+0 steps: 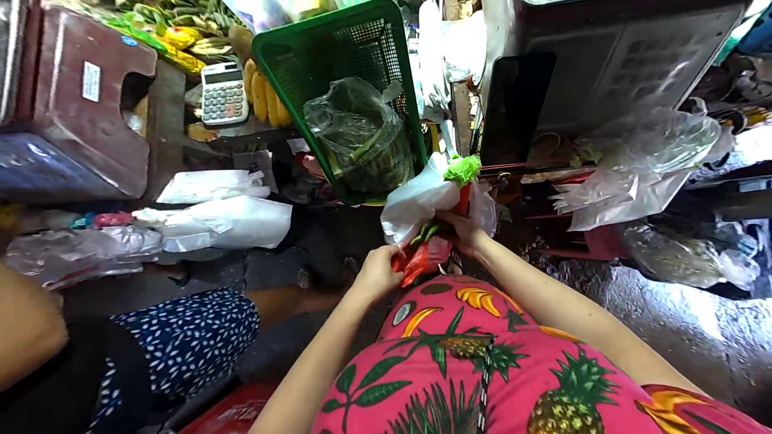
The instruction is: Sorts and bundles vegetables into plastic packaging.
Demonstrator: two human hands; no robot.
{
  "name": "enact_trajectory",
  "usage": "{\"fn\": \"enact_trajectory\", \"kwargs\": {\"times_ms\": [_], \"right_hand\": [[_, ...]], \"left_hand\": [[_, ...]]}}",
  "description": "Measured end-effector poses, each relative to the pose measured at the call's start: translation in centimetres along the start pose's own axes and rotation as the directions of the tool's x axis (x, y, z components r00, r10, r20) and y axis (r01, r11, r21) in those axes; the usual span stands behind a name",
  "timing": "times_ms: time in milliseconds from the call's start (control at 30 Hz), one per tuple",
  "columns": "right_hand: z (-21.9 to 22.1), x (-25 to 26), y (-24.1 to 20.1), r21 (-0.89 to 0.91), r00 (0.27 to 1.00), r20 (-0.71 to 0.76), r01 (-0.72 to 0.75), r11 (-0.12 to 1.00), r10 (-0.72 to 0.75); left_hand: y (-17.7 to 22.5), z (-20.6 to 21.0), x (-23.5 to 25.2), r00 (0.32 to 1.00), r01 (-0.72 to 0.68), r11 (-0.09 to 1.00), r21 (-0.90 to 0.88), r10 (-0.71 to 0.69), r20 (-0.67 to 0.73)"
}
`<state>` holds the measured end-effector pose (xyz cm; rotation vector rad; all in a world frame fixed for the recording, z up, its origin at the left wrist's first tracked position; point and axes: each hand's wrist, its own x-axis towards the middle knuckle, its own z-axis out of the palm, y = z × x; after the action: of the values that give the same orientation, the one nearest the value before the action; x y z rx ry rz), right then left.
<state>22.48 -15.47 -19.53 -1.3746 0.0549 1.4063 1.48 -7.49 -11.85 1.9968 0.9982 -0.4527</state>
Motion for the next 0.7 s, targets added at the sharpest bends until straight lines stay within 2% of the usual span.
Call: {"fn": "enact_trajectory", "kwargs": {"times_ms": [33,100,167,233,300,367,467,567,600,700], "right_hand": [[0.2,-0.2,-0.3,-0.109,1.0,-0.003,-0.017,0.994,0.017],[1.1,-1.4,-1.5,-0.299,0.989,0.08,-0.099,0.949,0.128],[2.4,-3.1,-2.9,-0.391,0.954,0.191,-0.142,0.909,0.231],[3.8,-4.1,-3.3,-0.434,0.962,0.207,-0.073,0.898,0.179],[4.2,-3.2,-2.7,-0.53,0.973,0.221,0.066,0.846,0.063],[3.6,-1.6,-1.8,-0.692,0.964,0.264,0.166,0.703,0.033],[2.2,0.2,-1.3,-0.907,0.957,0.252,0.183,0.378,0.141],[0.7,0.3,-1.8,-0.965,0.939,0.263,0.252,0.076,0.221],[0.1,-0.1,-2.0,-0.962,0.933,0.272,0.27,0.044,0.236],[-2.7,-2.9,-5.3,-0.941,0.92,0.329,0.3,0.157,0.214]], "left_hand": [[0.7,-0.7,-0.6,1.0,0.016,1.0,-0.005,-0.016,-0.016],[1.4,-1.9,-0.9,0.998,0.059,0.998,0.027,-0.059,0.008],[1.4,-2.3,-0.7,0.995,0.092,0.994,0.063,-0.093,0.021],[1.3,-2.4,-0.6,0.993,0.114,0.99,0.084,-0.117,0.026],[1.2,-2.6,-0.5,0.992,0.112,0.989,0.101,-0.118,0.049],[1.0,-2.4,-0.4,0.992,0.096,0.991,0.094,-0.103,0.068],[0.6,-1.9,0.4,0.988,0.124,0.988,0.09,-0.131,0.076],[-0.1,-1.2,1.1,0.984,0.166,0.984,0.069,-0.17,0.049],[-0.4,-1.0,1.1,0.986,0.167,0.985,0.045,-0.167,0.019],[-0.6,-1.2,1.5,0.99,0.138,0.99,0.012,-0.137,-0.042]]}}
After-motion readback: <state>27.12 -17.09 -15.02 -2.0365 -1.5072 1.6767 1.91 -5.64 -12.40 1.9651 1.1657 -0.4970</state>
